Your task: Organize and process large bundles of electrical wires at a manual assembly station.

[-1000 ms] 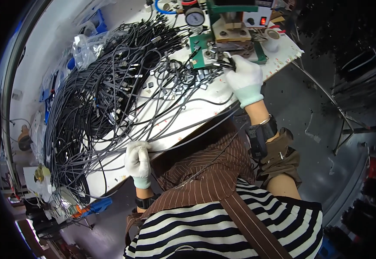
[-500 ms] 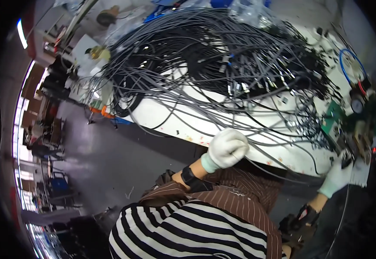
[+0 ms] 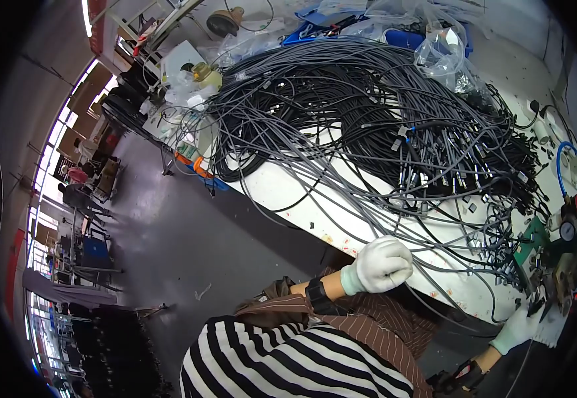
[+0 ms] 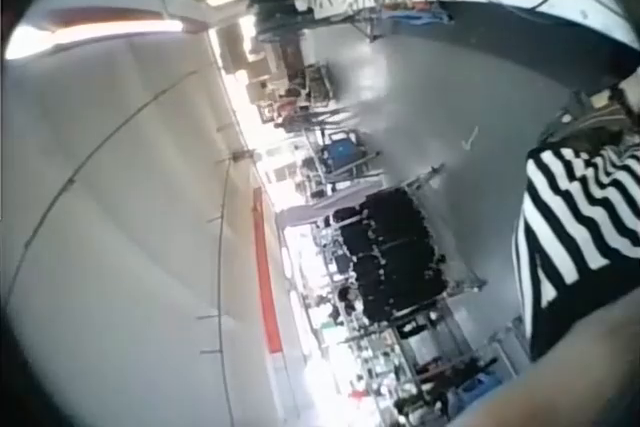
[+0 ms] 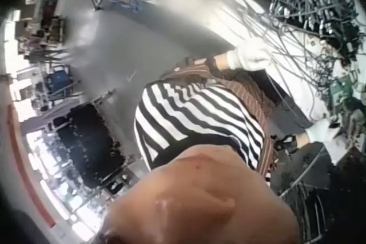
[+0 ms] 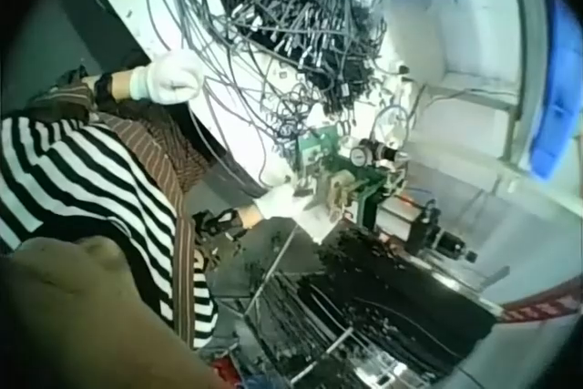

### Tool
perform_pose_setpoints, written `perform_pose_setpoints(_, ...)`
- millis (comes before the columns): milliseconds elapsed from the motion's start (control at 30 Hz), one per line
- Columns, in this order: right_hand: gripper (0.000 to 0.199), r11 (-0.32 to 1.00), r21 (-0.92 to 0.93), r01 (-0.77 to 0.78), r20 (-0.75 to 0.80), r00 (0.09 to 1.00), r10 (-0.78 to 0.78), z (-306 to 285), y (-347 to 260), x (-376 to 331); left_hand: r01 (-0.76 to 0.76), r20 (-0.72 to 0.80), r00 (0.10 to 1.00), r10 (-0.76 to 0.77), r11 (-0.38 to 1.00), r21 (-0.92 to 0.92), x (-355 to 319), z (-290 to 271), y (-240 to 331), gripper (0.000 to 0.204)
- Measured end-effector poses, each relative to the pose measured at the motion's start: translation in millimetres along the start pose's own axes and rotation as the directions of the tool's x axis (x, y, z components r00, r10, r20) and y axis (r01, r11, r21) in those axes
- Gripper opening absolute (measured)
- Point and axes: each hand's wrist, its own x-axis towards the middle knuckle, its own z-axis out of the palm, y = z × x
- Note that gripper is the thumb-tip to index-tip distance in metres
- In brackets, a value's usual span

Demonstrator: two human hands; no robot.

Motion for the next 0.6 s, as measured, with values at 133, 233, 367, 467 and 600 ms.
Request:
perform_pose_setpoints(133, 0.041, 0.996, 0.048, 0.07, 0.008, 0.997, -0.071, 1, 7, 2, -0.009, 0.009, 1.0, 0.009, 1.0, 0.0, 1, -2, 1, 0.012)
perform_pose_setpoints(233, 0.041, 0.999, -0.001, 0.052, 0.009, 0.999, -0.052, 0, -5, -1, -0.007, 0.041, 0.999, 0.006, 1.0, 0.009, 0, -3, -1, 0.008)
perform_pose_setpoints(367, 0.041, 0.999, -0.006, 0.044, -0.009, 0.999, -0.044, 1, 3, 0, -0.014, 0.024, 1.0, 0.015, 1.0, -0.009, 1, -1, 0, 0.01)
perform_pose_setpoints(467, 0.041, 0.999, -0.003, 0.036, -0.014, 0.999, -0.036, 1, 5, -1, -0.021, 0.008, 1.0, 0.021, 1.0, -0.019, 2, 0, 1, 0.012)
perform_pose_setpoints(600, 0.04, 0.999, -0.021, 0.026, -0.007, 1.0, -0.026, 1, -1, -3, -0.018, 0.009, 1.0, 0.019, 1.0, -0.014, 1, 0, 1, 0.012)
